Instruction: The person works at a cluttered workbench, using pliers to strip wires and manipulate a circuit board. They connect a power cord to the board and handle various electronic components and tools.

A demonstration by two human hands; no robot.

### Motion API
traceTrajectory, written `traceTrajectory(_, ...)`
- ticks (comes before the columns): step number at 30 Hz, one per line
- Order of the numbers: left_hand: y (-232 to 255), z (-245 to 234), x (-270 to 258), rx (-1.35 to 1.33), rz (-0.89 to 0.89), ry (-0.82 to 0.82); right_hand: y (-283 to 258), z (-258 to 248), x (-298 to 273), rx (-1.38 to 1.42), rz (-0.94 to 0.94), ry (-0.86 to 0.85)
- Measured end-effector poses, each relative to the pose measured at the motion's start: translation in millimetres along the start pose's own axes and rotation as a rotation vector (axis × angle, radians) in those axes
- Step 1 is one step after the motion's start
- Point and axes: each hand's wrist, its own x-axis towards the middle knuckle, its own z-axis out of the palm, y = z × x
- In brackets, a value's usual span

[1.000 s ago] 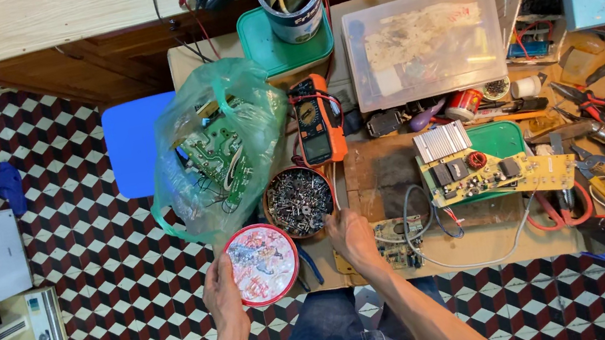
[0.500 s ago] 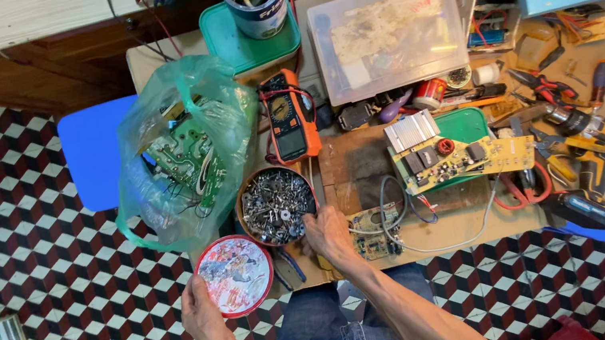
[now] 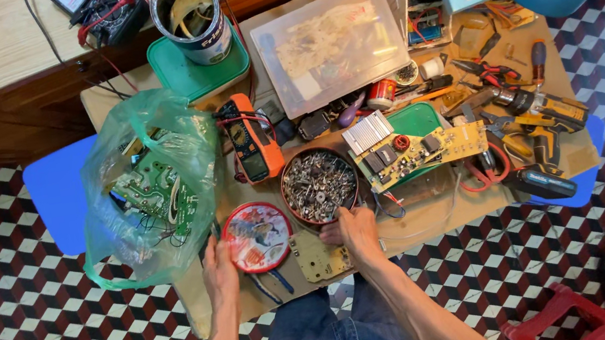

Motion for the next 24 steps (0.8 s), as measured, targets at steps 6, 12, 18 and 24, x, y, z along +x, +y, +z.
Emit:
traceTrajectory(6, 36, -2, -40, 0.342, 0.404, 0.131, 3, -10, 3, 0.030, 0.021, -0.094)
traceTrajectory(12, 113, 47, -67, 0.284, 0.680, -0.093, -9, -62, -31, -0.088, -0.057, -0.186)
traceTrajectory(18, 148, 105, -39, 0.461, 0.923, -0.327, -26, -71, -59, -0.369, -0.157, -0.091)
traceTrajectory(24, 140, 107, -25, 0.664, 1.004, -0.317, -33, -50, -68, -0.889, -0.320, -0.043)
